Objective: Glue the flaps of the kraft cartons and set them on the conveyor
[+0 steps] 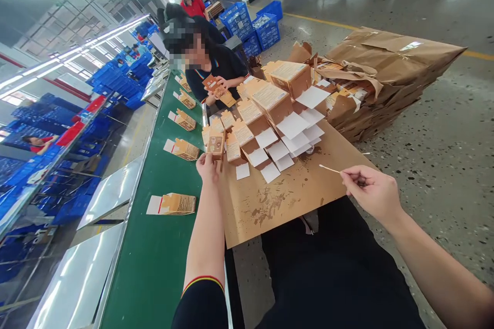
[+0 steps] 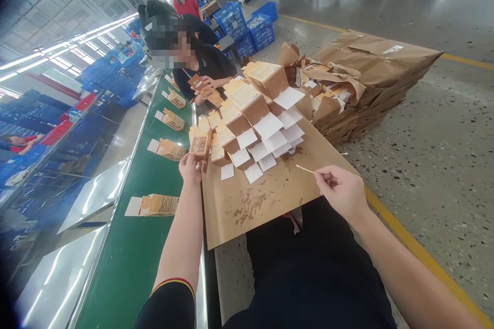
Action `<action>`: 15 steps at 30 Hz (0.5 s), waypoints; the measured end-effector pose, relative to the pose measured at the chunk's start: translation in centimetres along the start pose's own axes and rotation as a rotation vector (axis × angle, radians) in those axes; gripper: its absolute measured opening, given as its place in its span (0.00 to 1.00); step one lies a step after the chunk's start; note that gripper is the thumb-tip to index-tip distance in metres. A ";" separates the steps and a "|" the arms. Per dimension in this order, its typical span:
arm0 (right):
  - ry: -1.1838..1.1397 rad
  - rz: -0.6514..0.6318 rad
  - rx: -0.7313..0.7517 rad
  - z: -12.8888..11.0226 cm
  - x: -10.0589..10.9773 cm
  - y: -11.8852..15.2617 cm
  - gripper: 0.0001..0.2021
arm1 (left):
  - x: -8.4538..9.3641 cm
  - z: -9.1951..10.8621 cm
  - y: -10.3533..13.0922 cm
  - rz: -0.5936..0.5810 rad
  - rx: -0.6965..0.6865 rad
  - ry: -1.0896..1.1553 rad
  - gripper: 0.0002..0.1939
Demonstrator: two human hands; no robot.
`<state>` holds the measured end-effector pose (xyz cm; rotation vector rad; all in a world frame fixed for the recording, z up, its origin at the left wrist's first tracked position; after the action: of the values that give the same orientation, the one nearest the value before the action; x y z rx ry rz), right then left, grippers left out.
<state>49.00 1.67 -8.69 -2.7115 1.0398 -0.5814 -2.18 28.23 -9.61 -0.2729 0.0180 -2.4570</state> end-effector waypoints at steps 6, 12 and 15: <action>0.162 0.017 0.138 0.6 -0.6 -3.2 0.14 | 11.6 1.8 9.5 0.350 -0.462 -0.261 0.27; 0.418 -0.269 0.267 0.1 -6.8 -7.6 0.08 | 15.9 -3.5 22.9 0.253 -0.510 -0.421 0.24; 0.538 -0.424 0.292 0.0 -9.8 -8.5 0.09 | 16.2 -4.8 24.4 0.200 -0.409 -0.303 0.28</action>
<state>47.51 14.53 -9.01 -2.5626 0.3958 -1.4652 -0.52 -1.16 -13.22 -0.7797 0.3995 -2.1730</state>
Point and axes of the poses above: each hand's wrist, its own y-axis away from the middle knuckle, its own x-axis out of the back of the hand, z = x × y, the point moved 9 cm from there along -y, towards the middle knuckle, and after that the axes turned 14 degrees about z, right-handed, at the moved point
